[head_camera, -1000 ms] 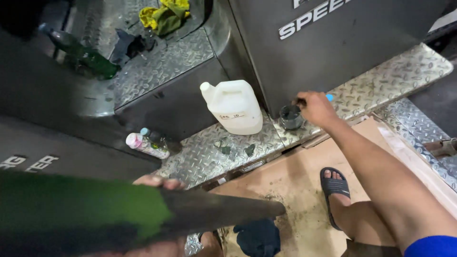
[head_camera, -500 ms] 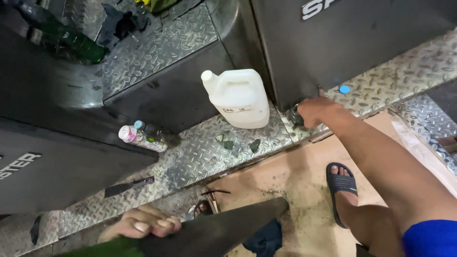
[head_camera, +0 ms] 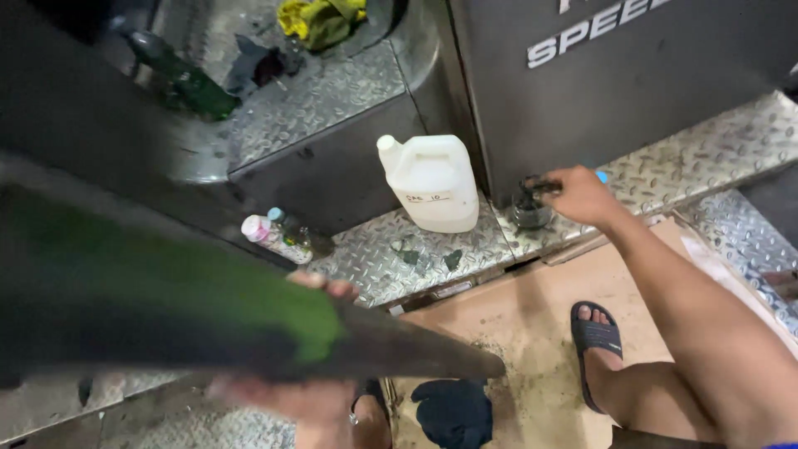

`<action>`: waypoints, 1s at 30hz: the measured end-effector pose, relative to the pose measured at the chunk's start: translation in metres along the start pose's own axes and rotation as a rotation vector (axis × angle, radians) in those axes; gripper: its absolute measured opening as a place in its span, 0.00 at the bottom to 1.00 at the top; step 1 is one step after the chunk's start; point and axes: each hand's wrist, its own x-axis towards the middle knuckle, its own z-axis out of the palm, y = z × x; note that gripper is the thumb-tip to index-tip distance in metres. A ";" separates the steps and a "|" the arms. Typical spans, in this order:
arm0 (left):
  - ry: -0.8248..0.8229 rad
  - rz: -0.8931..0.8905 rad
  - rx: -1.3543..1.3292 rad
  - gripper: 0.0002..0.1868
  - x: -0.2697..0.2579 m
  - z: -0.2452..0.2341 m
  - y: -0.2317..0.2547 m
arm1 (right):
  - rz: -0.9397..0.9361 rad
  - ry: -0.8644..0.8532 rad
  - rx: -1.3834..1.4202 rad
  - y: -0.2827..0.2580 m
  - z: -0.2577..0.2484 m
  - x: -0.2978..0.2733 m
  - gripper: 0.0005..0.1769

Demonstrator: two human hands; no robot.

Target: Cleaning ink and debris from a printing press roller using a cloth and solvent.

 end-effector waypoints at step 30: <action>0.369 -0.286 0.181 0.51 0.070 -0.008 -0.061 | -1.027 1.178 0.704 -0.326 0.007 -0.212 0.13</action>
